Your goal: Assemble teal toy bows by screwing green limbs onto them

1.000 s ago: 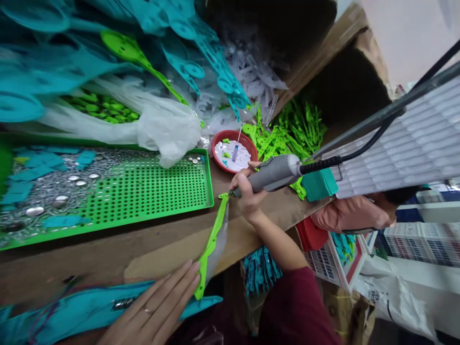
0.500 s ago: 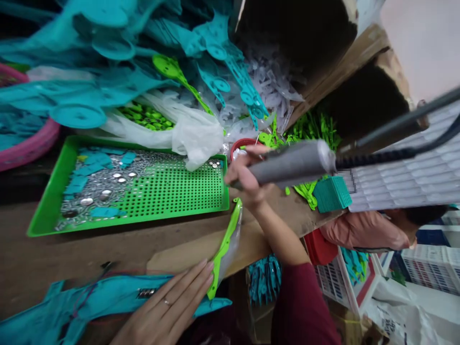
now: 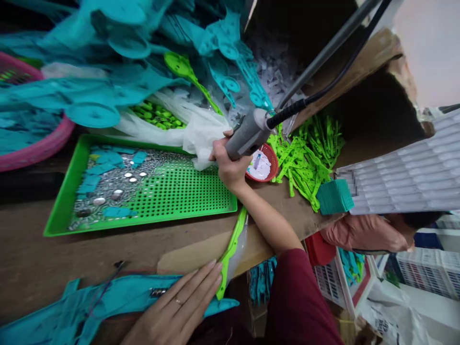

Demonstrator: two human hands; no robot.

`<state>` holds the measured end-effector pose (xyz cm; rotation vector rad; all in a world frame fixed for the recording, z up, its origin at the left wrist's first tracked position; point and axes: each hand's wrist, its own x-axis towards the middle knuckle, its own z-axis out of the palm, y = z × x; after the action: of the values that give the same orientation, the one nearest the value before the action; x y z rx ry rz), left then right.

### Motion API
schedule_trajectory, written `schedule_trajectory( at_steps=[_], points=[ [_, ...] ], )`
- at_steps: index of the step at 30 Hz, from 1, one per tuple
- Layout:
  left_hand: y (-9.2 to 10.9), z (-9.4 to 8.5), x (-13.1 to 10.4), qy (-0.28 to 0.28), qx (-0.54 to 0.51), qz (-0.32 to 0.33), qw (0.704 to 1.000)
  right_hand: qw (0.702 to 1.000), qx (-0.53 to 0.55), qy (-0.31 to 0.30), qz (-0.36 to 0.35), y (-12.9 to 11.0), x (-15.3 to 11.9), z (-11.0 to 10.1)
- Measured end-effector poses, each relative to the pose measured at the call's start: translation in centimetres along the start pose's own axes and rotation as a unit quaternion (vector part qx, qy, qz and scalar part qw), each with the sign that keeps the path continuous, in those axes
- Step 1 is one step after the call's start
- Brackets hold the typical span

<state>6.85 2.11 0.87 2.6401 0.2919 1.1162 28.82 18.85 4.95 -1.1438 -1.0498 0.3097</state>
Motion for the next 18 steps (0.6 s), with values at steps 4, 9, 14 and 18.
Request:
schedule_trajectory(
  at_steps=[4,9,14,18],
  points=[
    [-0.1,0.1,0.1,-0.008,-0.003,-0.009,1.000,1.000,0.019,0.007,-0.013,-0.1,0.2,0.1],
    [-0.2,0.5,0.3,-0.010,-0.021,-0.033,0.999,0.999,0.029,-0.001,-0.018,0.4,0.1,-0.2],
    [0.1,0.5,0.3,-0.008,-0.018,-0.033,0.999,0.999,-0.004,0.014,0.035,0.5,0.5,0.0],
    [0.1,0.2,0.4,-0.008,-0.005,-0.016,1.000,0.999,0.008,0.050,0.019,-4.3,-0.1,-0.9]
  ],
)
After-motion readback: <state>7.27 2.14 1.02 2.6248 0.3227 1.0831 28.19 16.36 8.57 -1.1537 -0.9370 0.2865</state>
